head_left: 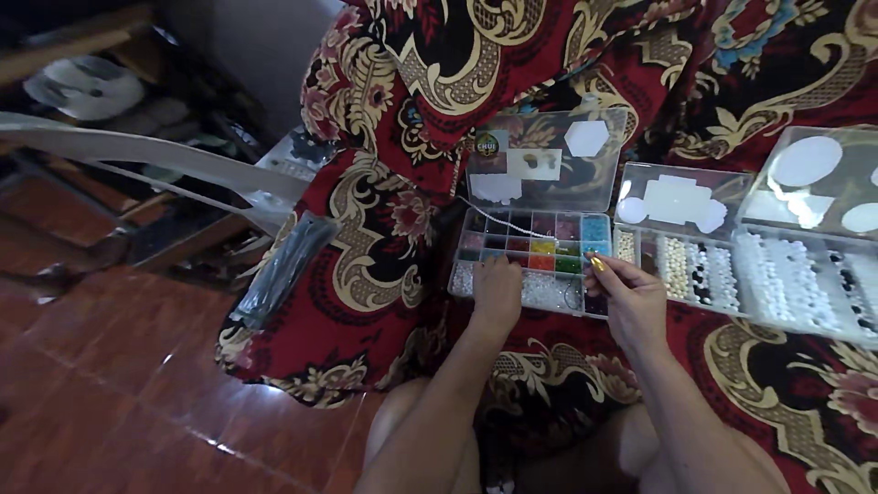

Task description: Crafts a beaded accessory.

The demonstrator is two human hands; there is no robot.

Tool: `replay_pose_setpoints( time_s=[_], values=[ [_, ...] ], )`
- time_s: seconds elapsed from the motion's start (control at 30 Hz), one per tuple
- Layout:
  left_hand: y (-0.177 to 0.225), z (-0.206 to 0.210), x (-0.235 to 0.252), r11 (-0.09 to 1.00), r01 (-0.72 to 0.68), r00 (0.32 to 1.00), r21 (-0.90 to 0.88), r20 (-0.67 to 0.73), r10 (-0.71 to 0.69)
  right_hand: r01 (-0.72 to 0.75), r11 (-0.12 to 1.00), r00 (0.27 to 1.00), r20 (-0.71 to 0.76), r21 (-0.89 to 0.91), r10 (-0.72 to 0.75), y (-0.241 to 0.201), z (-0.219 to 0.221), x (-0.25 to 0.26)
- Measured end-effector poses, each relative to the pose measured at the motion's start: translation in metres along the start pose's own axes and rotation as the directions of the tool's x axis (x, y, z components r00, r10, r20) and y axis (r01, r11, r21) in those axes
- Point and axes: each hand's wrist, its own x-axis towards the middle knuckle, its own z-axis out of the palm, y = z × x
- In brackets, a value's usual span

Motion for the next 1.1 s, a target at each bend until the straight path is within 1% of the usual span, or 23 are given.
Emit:
replay_pose_setpoints(
  time_s=[0.1,0.17,0.23,0.3,0.33,0.37,0.4,0.43,0.47,0.5,0.53,0.57,0.7,0.8,0.97,1.1],
  values=[
    [0.000,0.000,-0.001,1.000,-0.003,1.000,0.007,0.003,0.003,-0.021,1.000,0.999,0.025,-0.004,0.021,0.000,0.001,-0.002],
    [-0.002,-0.002,-0.002,1.000,0.005,1.000,-0.020,0.002,-0.005,-0.033,0.999,0.999,0.029,-0.017,0.034,0.001,0.002,-0.004],
    [-0.006,-0.006,-0.005,0.989,0.008,0.999,-0.148,-0.033,-0.013,-0.037,0.999,0.998,0.041,-0.026,0.039,0.002,0.004,-0.005],
    [-0.014,-0.010,-0.008,0.926,-0.048,0.994,-0.375,-0.110,0.007,-0.026,0.999,0.998,0.061,-0.041,0.029,0.004,0.006,-0.008],
    [-0.018,-0.009,-0.009,0.854,-0.108,0.986,-0.509,-0.161,0.029,-0.021,0.998,0.997,0.069,-0.051,0.024,0.005,0.007,-0.009],
    [-0.021,-0.006,-0.009,0.738,-0.174,0.978,-0.652,-0.204,0.050,-0.016,0.998,0.996,0.081,-0.062,0.021,0.005,0.009,-0.010],
    [-0.021,-0.002,-0.008,0.575,-0.217,0.973,-0.789,-0.219,0.068,-0.014,0.997,0.996,0.091,-0.073,0.021,0.005,0.010,-0.012],
    [-0.019,-0.001,-0.009,0.375,-0.221,0.975,-0.900,-0.207,0.079,-0.012,0.996,0.995,0.101,-0.086,0.020,0.006,0.011,-0.013],
    [-0.016,0.000,-0.011,0.183,-0.186,0.981,-0.965,-0.173,0.085,-0.004,0.995,0.994,0.108,-0.098,0.015,0.006,0.012,-0.015],
    [-0.014,0.000,-0.012,0.038,-0.129,0.988,-0.991,-0.126,0.089,0.003,0.994,0.994,0.111,-0.111,0.009,0.006,0.013,-0.016],
    [-0.012,0.000,-0.013,-0.046,-0.072,0.992,-0.996,-0.077,0.101,0.013,0.992,0.993,0.116,-0.124,0.002,0.005,0.014,-0.017],
    [-0.012,0.000,-0.013,-0.089,-0.022,0.992,-0.996,-0.033,0.126,0.018,0.991,0.993,0.120,-0.132,-0.002,0.006,0.015,-0.018],
    [-0.013,0.007,-0.010,-0.181,0.092,0.972,-0.979,0.049,0.230,0.039,0.984,0.991,0.134,-0.172,-0.015,0.009,0.016,-0.019],
    [-0.013,0.010,-0.008,-0.208,0.145,0.960,-0.967,0.086,0.268,0.066,0.983,0.989,0.145,-0.173,-0.041,0.011,0.016,-0.020],
    [-0.014,0.011,-0.006,-0.197,0.185,0.949,-0.963,0.122,0.291,0.096,0.973,0.987,0.147,-0.208,-0.066,0.010,0.017,-0.021],
    [-0.012,0.012,-0.005,-0.172,0.180,0.948,-0.968,0.125,0.292,0.133,0.948,0.983,0.159,-0.288,-0.090,0.012,0.016,-0.020]
  ],
)
